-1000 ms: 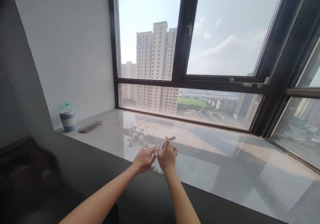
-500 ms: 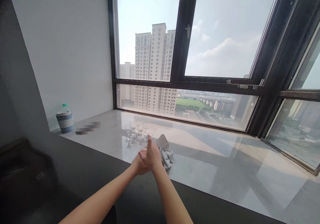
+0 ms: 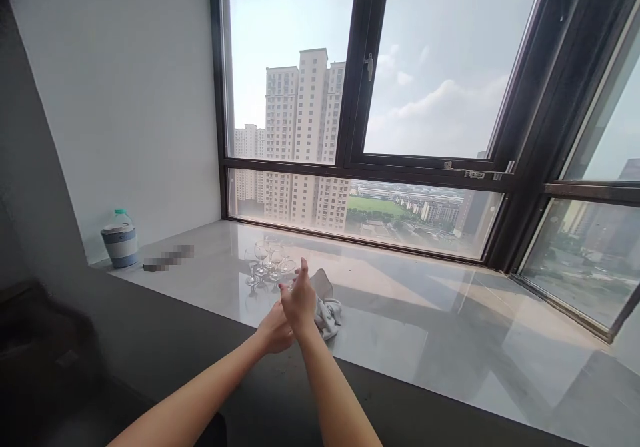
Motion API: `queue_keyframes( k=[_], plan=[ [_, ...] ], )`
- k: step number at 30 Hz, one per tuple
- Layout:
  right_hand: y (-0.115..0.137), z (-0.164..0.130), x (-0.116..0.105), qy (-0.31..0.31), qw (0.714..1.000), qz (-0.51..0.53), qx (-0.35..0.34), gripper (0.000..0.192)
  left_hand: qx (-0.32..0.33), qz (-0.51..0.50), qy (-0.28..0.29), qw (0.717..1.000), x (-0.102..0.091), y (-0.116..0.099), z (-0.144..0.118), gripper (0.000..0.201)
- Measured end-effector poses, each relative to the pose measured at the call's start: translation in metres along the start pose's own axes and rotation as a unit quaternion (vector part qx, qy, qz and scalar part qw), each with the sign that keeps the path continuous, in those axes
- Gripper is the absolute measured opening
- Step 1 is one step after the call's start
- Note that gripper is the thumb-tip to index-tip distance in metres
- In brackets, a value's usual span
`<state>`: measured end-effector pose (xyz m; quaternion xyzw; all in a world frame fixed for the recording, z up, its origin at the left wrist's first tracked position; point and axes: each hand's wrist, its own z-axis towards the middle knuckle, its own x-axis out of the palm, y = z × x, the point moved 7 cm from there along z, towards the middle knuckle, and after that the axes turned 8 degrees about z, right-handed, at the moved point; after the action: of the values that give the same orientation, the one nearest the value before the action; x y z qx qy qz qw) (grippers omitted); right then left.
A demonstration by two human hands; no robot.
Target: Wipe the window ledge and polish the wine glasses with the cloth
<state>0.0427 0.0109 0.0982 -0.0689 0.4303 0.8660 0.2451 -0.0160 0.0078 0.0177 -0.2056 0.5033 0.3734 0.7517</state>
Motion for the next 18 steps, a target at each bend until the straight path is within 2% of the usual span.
queue_keyframes(
  k=[5, 8, 12, 15, 18],
  plan=[
    [0.007, 0.032, -0.049, -0.149, 0.985, 0.085, -0.003, 0.077, -0.03, 0.009, 0.016, 0.999, -0.007, 0.001, -0.005, 0.06],
    [-0.004, 0.051, -0.082, -0.19, 0.978, 0.089, 0.002, 0.078, -0.022, 0.016, 0.022, 0.999, -0.009, 0.0, -0.005, 0.058],
    [-0.047, 0.057, -0.123, -0.207, 0.976, 0.03, 0.051, 0.081, 0.004, 0.01, 0.038, 0.999, -0.008, -0.003, -0.003, 0.057],
    [-0.086, 0.051, -0.147, -0.178, 0.979, -0.032, 0.094, 0.081, 0.003, 0.004, 0.071, 0.997, -0.006, -0.002, -0.003, 0.058],
    [-0.123, 0.04, -0.17, -0.202, 0.966, -0.049, 0.157, 0.085, -0.004, -0.001, 0.099, 0.995, -0.004, -0.001, -0.002, 0.059]
  ],
)
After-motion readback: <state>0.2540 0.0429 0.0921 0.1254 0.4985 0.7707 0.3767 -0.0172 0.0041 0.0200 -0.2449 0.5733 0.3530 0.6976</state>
